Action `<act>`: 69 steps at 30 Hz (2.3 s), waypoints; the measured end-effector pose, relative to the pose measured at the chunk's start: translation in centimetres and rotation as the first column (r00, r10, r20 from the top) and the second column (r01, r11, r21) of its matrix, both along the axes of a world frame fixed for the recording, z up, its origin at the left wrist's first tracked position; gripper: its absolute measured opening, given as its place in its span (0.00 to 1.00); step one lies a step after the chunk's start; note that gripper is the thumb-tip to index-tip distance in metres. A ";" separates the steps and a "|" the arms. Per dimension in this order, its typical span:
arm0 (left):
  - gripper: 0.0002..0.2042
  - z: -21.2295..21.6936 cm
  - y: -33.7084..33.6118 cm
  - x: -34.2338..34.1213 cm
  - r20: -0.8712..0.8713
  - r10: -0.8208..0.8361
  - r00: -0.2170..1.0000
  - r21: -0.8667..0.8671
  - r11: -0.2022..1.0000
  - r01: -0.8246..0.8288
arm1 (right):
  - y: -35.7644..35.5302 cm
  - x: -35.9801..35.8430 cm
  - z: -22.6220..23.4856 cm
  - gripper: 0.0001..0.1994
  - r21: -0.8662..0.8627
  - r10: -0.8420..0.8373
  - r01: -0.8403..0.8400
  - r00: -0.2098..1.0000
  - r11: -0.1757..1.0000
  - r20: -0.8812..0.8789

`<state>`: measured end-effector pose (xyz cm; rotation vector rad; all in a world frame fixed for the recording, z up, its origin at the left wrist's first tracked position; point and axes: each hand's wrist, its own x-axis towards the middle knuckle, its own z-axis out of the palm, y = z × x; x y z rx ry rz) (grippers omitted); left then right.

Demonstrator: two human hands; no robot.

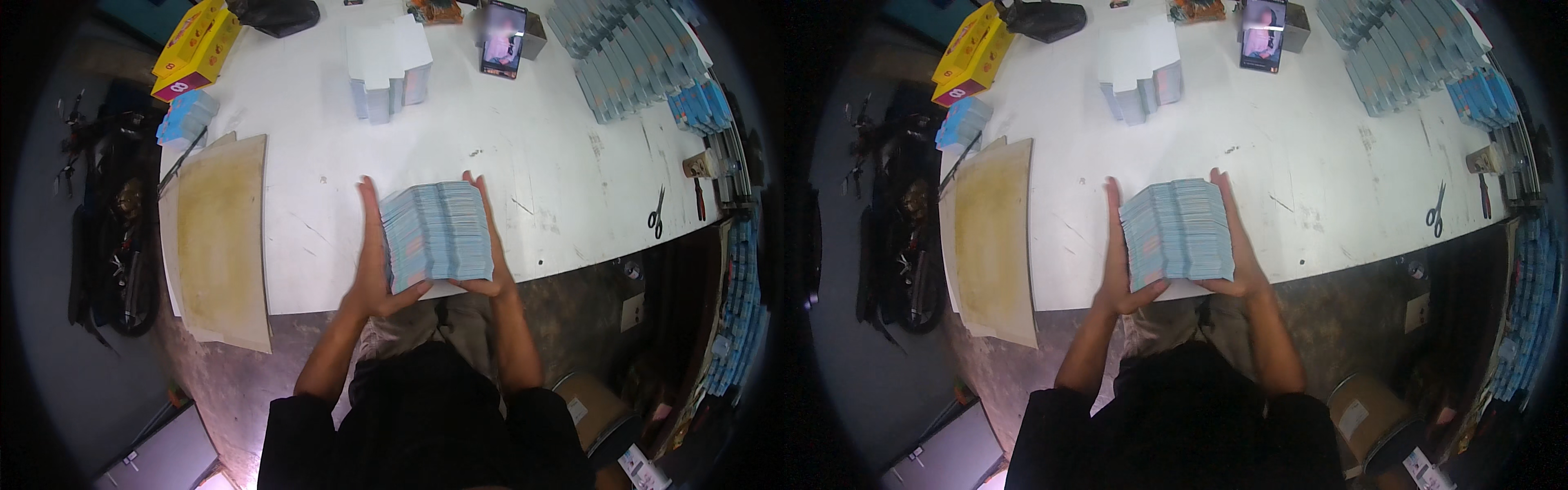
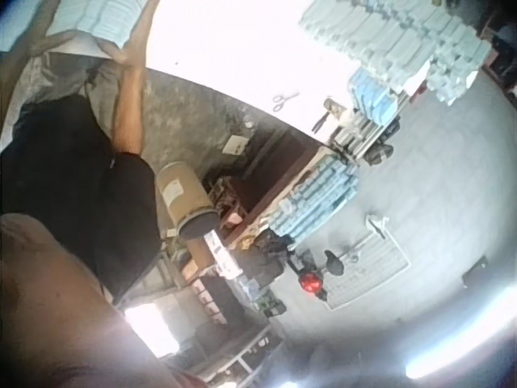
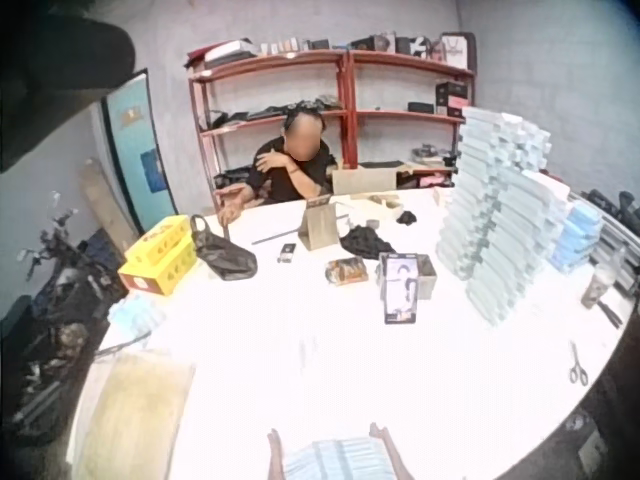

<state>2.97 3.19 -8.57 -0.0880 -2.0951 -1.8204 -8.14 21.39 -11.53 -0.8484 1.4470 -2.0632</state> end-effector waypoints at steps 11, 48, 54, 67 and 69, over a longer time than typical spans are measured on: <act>0.64 0.3 0.7 0.0 0.014 0.051 0.999 0.041 0.998 -0.051 | 1.1 0.6 0.5 0.66 0.090 0.048 -0.059 0.992 0.994 0.119; 0.39 7.3 -5.5 -5.1 0.547 -0.076 0.834 -0.210 0.952 0.225 | 2.0 1.1 6.7 0.41 0.374 -0.156 0.095 0.979 0.923 0.135; 0.34 5.1 -7.7 -14.0 0.840 -0.412 0.353 0.028 0.683 0.730 | 3.2 6.0 5.9 0.35 0.440 -0.208 -0.165 0.703 0.883 0.680; 0.41 11.2 2.6 -19.4 0.853 -0.311 0.419 -0.432 0.028 0.901 | 15.6 2.1 8.0 0.27 0.521 -0.167 0.119 0.985 0.845 0.046; 0.41 12.0 0.8 -16.7 0.662 -0.391 0.639 -0.628 0.176 0.758 | 14.1 0.6 8.3 0.35 0.577 -0.194 0.187 0.980 0.796 -0.049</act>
